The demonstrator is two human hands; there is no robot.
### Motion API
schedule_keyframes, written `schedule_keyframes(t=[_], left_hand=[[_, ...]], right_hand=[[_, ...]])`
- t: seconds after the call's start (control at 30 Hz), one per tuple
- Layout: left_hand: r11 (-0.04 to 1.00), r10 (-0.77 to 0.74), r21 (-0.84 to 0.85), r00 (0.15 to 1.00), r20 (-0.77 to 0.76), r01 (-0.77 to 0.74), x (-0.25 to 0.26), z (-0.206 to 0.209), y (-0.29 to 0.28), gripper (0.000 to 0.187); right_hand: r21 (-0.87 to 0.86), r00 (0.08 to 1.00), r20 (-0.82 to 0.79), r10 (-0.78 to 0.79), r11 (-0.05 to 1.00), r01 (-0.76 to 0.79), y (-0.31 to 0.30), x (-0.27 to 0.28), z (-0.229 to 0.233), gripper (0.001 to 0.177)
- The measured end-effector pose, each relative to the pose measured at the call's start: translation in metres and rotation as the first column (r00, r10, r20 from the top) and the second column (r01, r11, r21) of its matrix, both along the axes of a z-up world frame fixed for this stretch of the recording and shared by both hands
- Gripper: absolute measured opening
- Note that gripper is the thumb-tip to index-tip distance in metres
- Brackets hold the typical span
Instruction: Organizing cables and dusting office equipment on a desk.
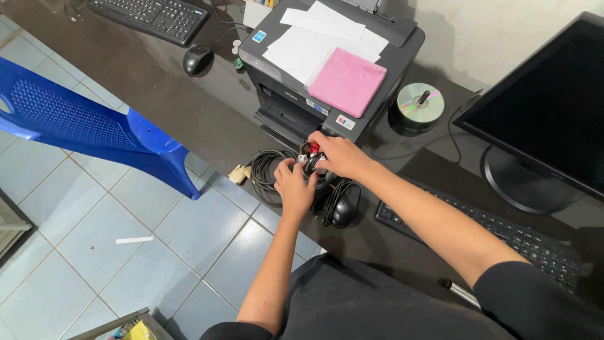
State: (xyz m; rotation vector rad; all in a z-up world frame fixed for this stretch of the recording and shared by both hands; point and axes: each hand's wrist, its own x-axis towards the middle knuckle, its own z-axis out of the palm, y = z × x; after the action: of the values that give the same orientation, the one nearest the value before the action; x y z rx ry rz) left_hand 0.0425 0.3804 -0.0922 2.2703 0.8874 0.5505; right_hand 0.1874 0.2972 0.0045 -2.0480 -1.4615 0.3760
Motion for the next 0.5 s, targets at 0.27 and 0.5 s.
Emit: schedule_keyframes(t=[0.27, 0.5], left_hand=[[0.998, 0.023, -0.063, 0.990, 0.142, -0.014, -0.002, 0.004, -0.003, 0.065], [0.995, 0.008, -0.102, 0.988, 0.156, 0.008, -0.007, -0.012, 0.001, 0.062]], right_hand=[[0.111, 0.978, 0.172, -0.117, 0.989, 0.099, 0.002, -0.015, -0.030, 0.036], [0.187, 0.958, 0.072, -0.278, 0.947, 0.261, 0.002, -0.009, -0.055, 0.040]])
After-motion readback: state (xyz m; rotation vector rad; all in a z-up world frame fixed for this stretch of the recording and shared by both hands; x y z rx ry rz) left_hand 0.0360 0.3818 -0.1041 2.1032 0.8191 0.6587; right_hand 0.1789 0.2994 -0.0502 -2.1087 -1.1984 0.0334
